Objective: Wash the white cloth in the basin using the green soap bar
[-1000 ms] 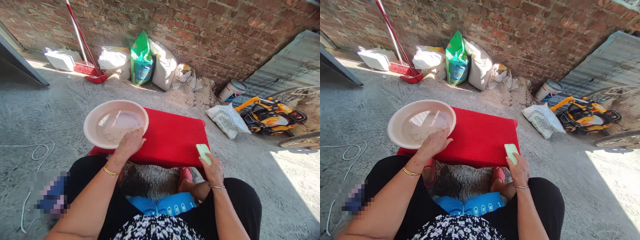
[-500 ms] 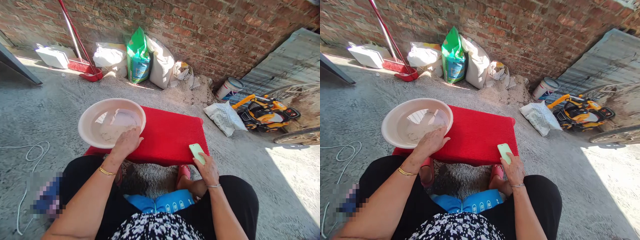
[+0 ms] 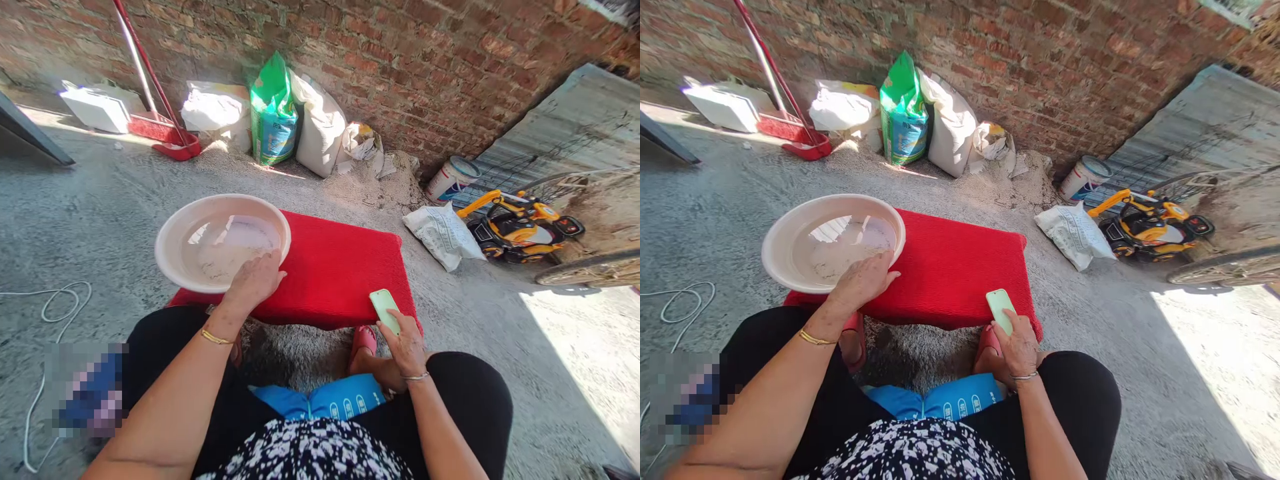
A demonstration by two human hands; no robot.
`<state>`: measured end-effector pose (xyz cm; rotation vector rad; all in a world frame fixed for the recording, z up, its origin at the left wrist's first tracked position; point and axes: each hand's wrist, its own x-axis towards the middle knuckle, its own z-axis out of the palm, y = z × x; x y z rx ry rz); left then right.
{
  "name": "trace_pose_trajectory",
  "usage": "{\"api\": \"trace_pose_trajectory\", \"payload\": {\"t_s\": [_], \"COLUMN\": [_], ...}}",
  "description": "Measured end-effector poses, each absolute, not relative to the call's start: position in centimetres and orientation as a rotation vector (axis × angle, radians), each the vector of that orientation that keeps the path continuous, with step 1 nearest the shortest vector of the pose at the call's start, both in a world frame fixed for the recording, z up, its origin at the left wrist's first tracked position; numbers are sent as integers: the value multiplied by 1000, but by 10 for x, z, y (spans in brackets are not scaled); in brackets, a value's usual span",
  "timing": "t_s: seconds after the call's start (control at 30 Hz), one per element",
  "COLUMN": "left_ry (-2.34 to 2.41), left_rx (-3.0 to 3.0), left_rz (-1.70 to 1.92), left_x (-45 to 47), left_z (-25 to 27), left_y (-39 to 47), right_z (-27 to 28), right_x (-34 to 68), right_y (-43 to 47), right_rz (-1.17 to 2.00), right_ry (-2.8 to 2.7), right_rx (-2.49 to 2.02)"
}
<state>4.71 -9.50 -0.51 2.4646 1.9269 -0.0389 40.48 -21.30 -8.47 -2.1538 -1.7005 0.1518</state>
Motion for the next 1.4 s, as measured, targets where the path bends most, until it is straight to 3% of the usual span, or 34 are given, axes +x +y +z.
{"api": "trace_pose_trajectory", "payload": {"t_s": [0.2,0.53,0.83,1.2,1.4], "left_ry": [1910,1897,1916,1904,1913], "left_rx": [2461,2409,2395,2414,2398], "left_rz": [75,212,277,241,249], "left_x": [48,49,51,48,50], "left_z": [-6,-13,-15,-11,-15], "left_y": [-99,-102,-104,-103,-101], "right_z": [-74,-71,-64,-55,-61], "right_x": [406,251,352,260,343], "right_y": [-211,-138,-166,-124,-141], "right_rz": [166,268,225,178,229], "right_ry": [-1496,-2085,-1622,-1998,-1678], "right_rx": [-2267,-1901,-2429,-2117,-2439]}}
